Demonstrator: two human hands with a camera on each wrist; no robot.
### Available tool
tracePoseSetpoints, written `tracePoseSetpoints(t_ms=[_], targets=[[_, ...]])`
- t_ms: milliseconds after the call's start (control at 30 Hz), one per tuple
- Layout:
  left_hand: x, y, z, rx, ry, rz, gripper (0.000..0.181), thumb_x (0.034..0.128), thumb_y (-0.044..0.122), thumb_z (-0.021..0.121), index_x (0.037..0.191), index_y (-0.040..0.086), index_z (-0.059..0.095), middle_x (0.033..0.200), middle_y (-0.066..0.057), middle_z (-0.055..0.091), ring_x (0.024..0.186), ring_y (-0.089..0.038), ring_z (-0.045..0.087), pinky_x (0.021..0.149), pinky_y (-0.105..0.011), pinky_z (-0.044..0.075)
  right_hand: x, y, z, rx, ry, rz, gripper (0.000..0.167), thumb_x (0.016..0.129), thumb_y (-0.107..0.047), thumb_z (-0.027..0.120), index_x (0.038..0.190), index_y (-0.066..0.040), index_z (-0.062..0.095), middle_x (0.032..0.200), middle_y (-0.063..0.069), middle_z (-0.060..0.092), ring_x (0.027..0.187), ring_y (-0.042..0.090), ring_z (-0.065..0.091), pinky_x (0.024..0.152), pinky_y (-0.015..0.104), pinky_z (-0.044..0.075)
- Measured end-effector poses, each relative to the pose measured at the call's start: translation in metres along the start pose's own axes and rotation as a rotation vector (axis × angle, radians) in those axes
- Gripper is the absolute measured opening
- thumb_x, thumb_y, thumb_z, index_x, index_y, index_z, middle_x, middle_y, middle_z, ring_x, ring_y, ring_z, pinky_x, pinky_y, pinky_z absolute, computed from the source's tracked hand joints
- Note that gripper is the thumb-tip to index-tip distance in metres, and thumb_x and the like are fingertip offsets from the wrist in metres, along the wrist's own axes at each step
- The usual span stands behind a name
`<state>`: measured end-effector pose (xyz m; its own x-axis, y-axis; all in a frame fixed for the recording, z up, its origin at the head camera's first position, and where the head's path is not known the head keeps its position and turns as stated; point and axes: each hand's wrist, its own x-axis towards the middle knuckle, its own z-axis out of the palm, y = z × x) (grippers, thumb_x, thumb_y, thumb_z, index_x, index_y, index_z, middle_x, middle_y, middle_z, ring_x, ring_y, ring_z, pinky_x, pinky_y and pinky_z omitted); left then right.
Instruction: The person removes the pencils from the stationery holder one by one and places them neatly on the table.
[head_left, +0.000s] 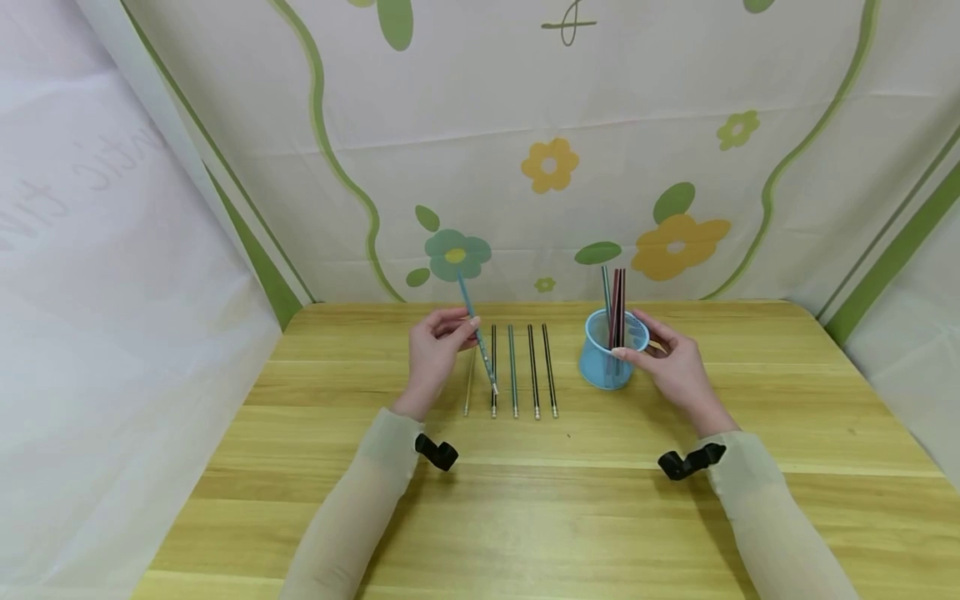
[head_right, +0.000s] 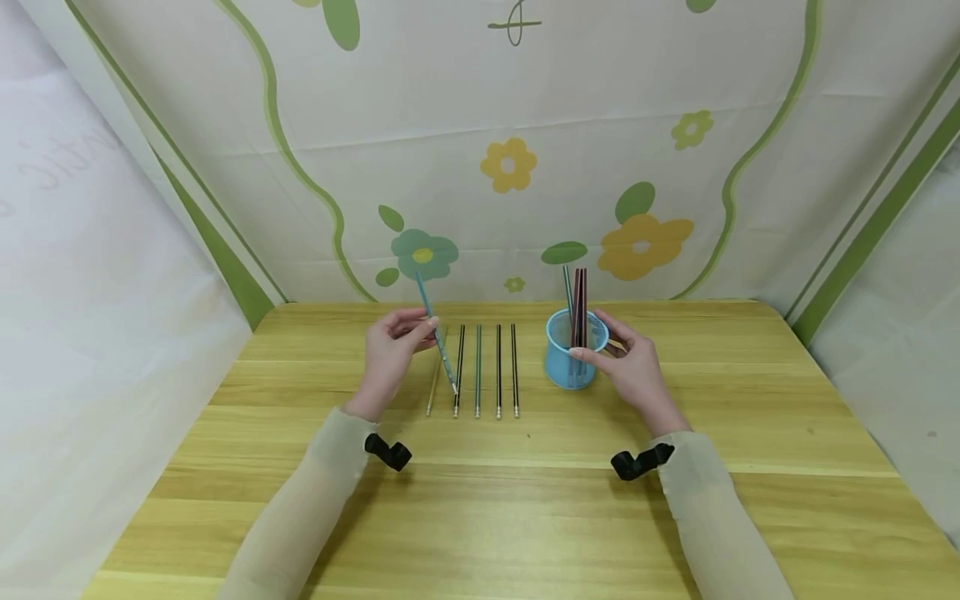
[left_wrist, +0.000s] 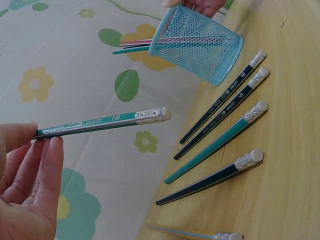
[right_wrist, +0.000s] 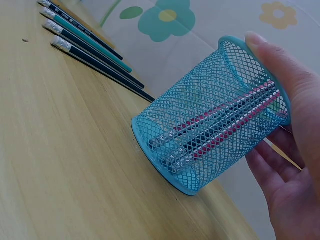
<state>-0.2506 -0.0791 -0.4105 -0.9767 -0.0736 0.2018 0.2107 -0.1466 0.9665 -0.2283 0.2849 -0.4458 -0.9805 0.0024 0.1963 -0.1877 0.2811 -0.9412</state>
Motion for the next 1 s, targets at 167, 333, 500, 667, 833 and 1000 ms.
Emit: tracePoseSetpoints(t_ms=[167,333,500,667,833,1000], targets=[[-0.003,-0.001,-0.004,0.001,-0.001,-0.016,0.02,0.0899,0.002,0.078,0.108,-0.003,0.071,0.097,-0.018,0.071,0.082,-0.027,0.072,0.077,-0.038,0.062,0.0,0.001,0.0,0.002,-0.002,-0.004,0.077,0.09,-0.022,0.082,0.155,-0.009,0.044,0.152,0.019,0.046,0.132,0.039,0.05,0.094,0.015,0.049],[-0.004,-0.001,-0.009,0.02,0.005,-0.025,0.021,0.0901,0.004,0.079,0.109,-0.002,0.072,0.095,-0.017,0.071,0.083,-0.031,0.072,0.076,-0.038,0.062,-0.001,0.002,0.0,0.006,-0.005,-0.005,0.076,0.09,-0.021,0.082,0.155,-0.01,0.044,0.153,0.019,0.045,0.133,0.039,0.05,0.094,0.015,0.049],[-0.002,0.002,-0.016,0.04,0.01,-0.02,0.022,0.0915,0.005,0.078,0.111,-0.003,0.071,0.096,-0.016,0.071,0.083,-0.028,0.072,0.075,-0.039,0.062,0.0,0.003,0.001,0.016,-0.003,-0.002,0.076,0.09,-0.022,0.082,0.155,-0.012,0.045,0.152,0.019,0.046,0.132,0.039,0.05,0.094,0.016,0.049],[0.0,0.007,-0.022,0.046,0.008,-0.024,0.025,0.0927,0.006,0.077,0.114,-0.004,0.07,0.098,-0.014,0.07,0.082,-0.022,0.071,0.075,-0.039,0.062,0.001,0.004,0.0,0.022,-0.003,-0.004,0.075,0.09,-0.02,0.082,0.155,-0.012,0.045,0.152,0.02,0.046,0.133,0.04,0.049,0.094,0.016,0.049],[0.006,0.009,-0.029,0.053,0.019,-0.024,0.027,0.0932,0.009,0.077,0.116,-0.004,0.069,0.097,-0.014,0.07,0.083,-0.023,0.071,0.075,-0.039,0.062,0.001,0.003,-0.001,0.007,-0.008,-0.004,0.074,0.091,-0.018,0.08,0.155,-0.009,0.044,0.152,0.023,0.044,0.133,0.043,0.048,0.095,0.016,0.049],[0.012,0.011,-0.038,0.046,0.044,-0.021,0.026,0.094,0.007,0.076,0.117,-0.004,0.069,0.099,-0.014,0.07,0.086,-0.024,0.07,0.075,-0.038,0.062,0.002,0.004,-0.001,0.016,-0.003,-0.007,0.074,0.091,-0.019,0.081,0.155,-0.01,0.045,0.152,0.021,0.045,0.133,0.042,0.048,0.095,0.016,0.049]])
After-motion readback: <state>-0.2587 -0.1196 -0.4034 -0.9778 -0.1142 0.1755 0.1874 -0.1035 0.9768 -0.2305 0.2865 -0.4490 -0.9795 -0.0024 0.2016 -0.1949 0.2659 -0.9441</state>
